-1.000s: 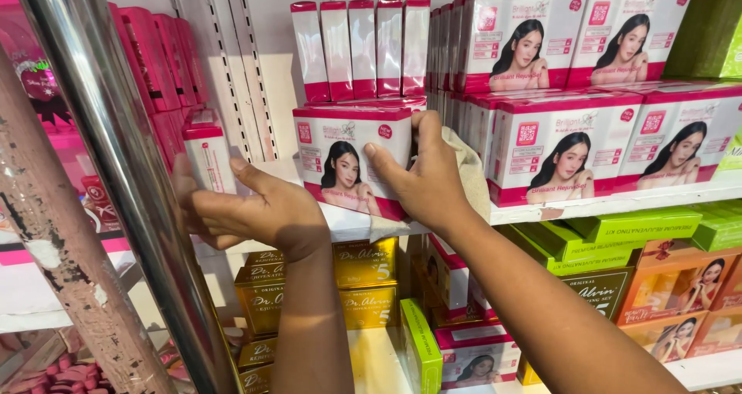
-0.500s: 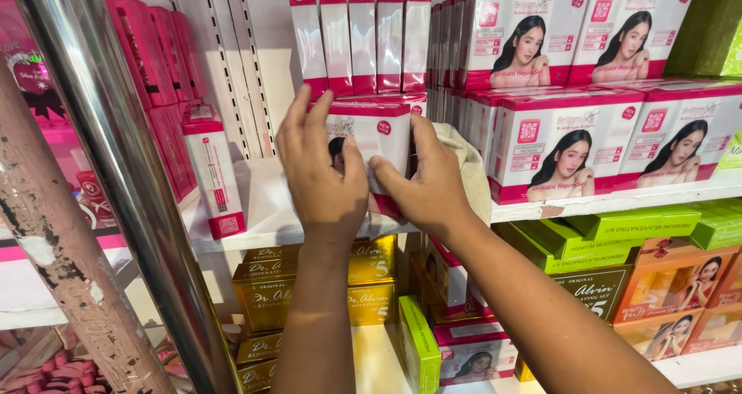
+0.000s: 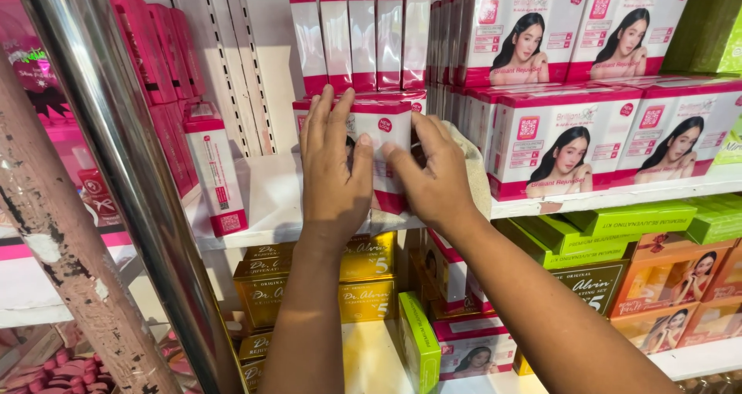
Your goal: Cleaning and organizing skincare kit boxes on a retail shelf.
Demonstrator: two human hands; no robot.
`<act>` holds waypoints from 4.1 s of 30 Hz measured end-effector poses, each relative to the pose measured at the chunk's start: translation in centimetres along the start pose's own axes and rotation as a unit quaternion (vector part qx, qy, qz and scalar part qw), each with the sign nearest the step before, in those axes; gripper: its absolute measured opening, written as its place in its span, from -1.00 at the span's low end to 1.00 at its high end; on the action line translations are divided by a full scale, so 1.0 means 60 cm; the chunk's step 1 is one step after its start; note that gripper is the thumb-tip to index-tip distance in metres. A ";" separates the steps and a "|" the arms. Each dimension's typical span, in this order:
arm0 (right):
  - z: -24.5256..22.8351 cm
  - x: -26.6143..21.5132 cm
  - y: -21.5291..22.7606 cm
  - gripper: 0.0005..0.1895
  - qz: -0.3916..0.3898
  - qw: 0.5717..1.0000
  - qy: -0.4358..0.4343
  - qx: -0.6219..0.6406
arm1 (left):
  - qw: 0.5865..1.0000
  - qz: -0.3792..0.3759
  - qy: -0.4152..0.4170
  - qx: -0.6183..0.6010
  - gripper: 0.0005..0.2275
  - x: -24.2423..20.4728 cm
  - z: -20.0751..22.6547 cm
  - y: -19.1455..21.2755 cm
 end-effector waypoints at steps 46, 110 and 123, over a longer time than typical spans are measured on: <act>-0.042 -0.063 0.082 -0.35 0.120 0.983 0.124 -0.065 | 0.882 0.017 0.189 -0.432 -0.54 -0.012 -0.021 0.002; 0.000 0.000 0.033 -0.54 0.218 0.972 0.089 -0.001 | 0.868 -0.027 0.258 -0.424 -0.58 -0.010 -0.042 0.012; 0.008 -0.012 0.022 -0.53 0.191 0.970 0.007 -0.152 | 0.938 -0.009 0.252 -0.238 -0.40 -0.030 -0.108 -0.001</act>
Point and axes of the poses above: each hand's wrist, its own x-axis towards the middle knuckle, its own y-axis out of the back of the hand, z = x × y, the point moved 6 cm from there along x, towards the middle knuckle, and after that the axes turned 8 degrees about -y, right-handed, at the moved point
